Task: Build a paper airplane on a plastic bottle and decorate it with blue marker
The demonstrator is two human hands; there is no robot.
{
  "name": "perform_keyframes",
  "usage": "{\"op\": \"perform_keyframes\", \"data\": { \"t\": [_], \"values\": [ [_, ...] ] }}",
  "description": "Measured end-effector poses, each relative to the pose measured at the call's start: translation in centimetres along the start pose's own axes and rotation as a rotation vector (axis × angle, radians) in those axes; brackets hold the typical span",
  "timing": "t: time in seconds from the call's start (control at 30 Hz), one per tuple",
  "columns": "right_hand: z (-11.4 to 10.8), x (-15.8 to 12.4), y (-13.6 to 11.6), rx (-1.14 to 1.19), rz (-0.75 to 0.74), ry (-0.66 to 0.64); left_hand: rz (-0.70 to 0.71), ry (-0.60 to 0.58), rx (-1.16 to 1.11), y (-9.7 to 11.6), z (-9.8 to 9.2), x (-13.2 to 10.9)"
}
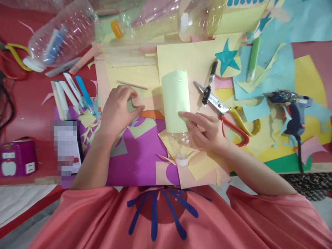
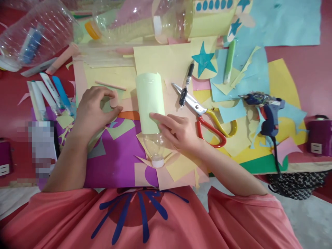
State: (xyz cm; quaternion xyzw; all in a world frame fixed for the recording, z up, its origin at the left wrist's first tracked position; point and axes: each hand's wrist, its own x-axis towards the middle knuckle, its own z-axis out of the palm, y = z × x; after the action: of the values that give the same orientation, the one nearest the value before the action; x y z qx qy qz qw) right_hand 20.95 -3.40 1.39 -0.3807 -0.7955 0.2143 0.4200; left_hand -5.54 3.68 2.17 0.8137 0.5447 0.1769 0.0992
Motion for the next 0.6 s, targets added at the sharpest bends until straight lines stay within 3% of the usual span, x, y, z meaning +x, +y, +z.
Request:
{"op": "perform_keyframes", "data": {
  "t": [0.33, 0.6],
  "values": [
    [0.0, 0.4, -0.4, 0.043, 0.029, -0.025, -0.078, -0.037, -0.148, 0.3, -0.3, 0.2],
    [0.3, 0.3, -0.3, 0.078, 0.067, -0.016, -0.043, 0.019, -0.322, -2.3, 1.3, 0.2]
  ]
}}
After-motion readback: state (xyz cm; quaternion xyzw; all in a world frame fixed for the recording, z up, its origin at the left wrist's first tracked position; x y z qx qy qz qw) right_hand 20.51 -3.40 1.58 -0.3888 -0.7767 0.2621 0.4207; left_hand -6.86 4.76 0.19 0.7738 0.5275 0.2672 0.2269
